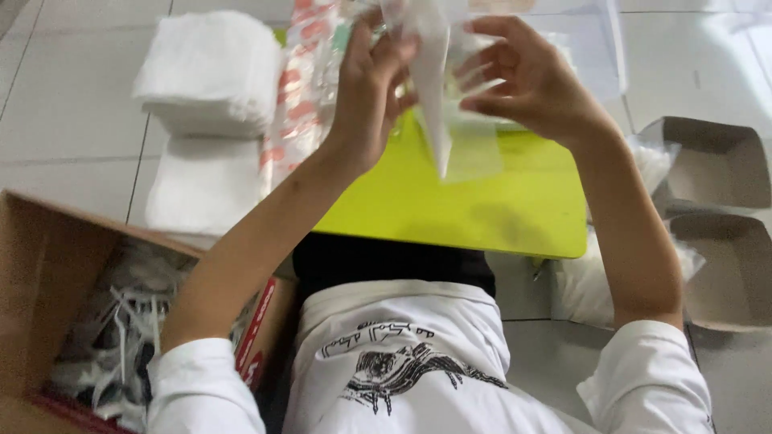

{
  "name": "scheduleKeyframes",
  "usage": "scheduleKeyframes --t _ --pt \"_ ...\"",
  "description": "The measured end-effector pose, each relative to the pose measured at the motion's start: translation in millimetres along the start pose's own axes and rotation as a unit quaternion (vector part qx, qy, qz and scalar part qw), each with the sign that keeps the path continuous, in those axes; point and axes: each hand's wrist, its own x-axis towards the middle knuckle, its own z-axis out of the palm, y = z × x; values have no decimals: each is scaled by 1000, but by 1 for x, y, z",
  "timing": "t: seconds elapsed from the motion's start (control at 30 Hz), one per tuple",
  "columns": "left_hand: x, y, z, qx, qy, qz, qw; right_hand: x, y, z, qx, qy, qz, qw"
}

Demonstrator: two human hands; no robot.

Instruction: Wrapping individual plastic forks in paper napkins and placing them into plastic sleeves for packaging.

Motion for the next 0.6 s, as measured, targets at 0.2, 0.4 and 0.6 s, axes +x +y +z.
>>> scheduleKeyframes --t 0.2,0.4,0.6 --pt "64 -26 33 2 -40 87 995 -29 36 -58 -103 122 35 987" --pt "130 -78 14 171 76 57 981 -14 101 -113 -182 136 7 974" --pt "152 -111 0 306 148 -122 933 20 173 -151 -404 36 105 908"
